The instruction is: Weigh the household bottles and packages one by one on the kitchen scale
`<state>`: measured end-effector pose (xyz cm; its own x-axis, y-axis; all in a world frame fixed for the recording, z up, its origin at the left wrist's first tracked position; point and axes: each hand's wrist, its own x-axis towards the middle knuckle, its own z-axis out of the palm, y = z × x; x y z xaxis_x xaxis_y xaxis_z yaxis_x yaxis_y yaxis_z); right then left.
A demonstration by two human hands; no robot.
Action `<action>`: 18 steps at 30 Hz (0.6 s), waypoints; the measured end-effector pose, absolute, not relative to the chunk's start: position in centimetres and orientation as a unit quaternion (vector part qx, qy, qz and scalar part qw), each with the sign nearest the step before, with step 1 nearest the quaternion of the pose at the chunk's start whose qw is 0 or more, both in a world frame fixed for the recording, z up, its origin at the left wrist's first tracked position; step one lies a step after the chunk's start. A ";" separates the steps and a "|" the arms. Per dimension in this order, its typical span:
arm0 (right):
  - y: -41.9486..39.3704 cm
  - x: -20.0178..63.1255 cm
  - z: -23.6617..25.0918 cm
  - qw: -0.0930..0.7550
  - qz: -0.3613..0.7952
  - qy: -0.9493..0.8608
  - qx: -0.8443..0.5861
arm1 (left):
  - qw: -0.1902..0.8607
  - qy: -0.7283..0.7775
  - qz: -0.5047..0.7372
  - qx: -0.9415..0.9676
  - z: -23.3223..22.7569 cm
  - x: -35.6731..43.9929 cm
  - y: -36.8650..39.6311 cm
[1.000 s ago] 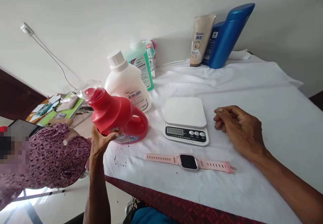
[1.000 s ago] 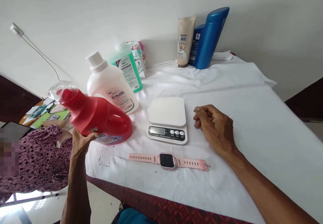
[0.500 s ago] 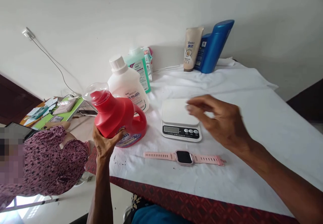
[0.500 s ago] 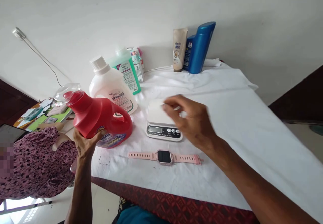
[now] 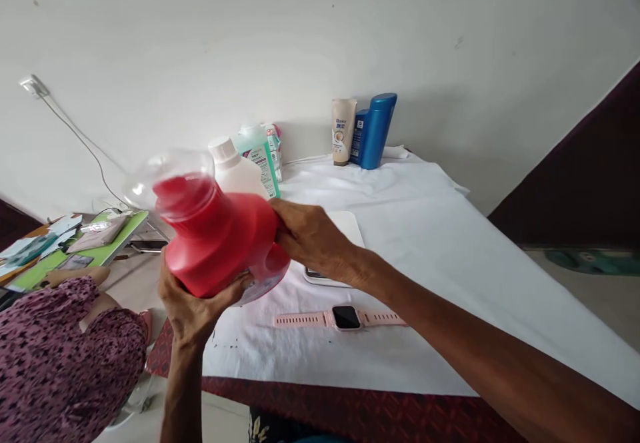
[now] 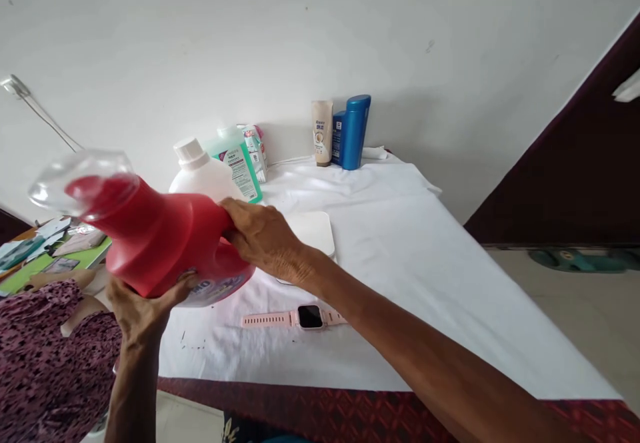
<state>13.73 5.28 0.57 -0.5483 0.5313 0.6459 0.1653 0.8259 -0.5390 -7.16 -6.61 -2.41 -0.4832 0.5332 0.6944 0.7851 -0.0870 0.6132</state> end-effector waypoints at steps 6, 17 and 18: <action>7.2 19.0 4.3 0.467 0.102 -0.828 -0.294 | 0.020 -0.538 -0.617 -0.574 0.8 -2.5 -0.1; 12.5 26.5 -0.7 0.488 0.049 -0.757 -0.431 | -0.067 -0.468 -0.582 -0.662 -1.4 4.5 9.7; 12.8 26.7 -1.2 0.486 0.054 -0.755 -0.436 | -0.070 -0.468 -0.576 -0.667 -1.7 4.7 10.2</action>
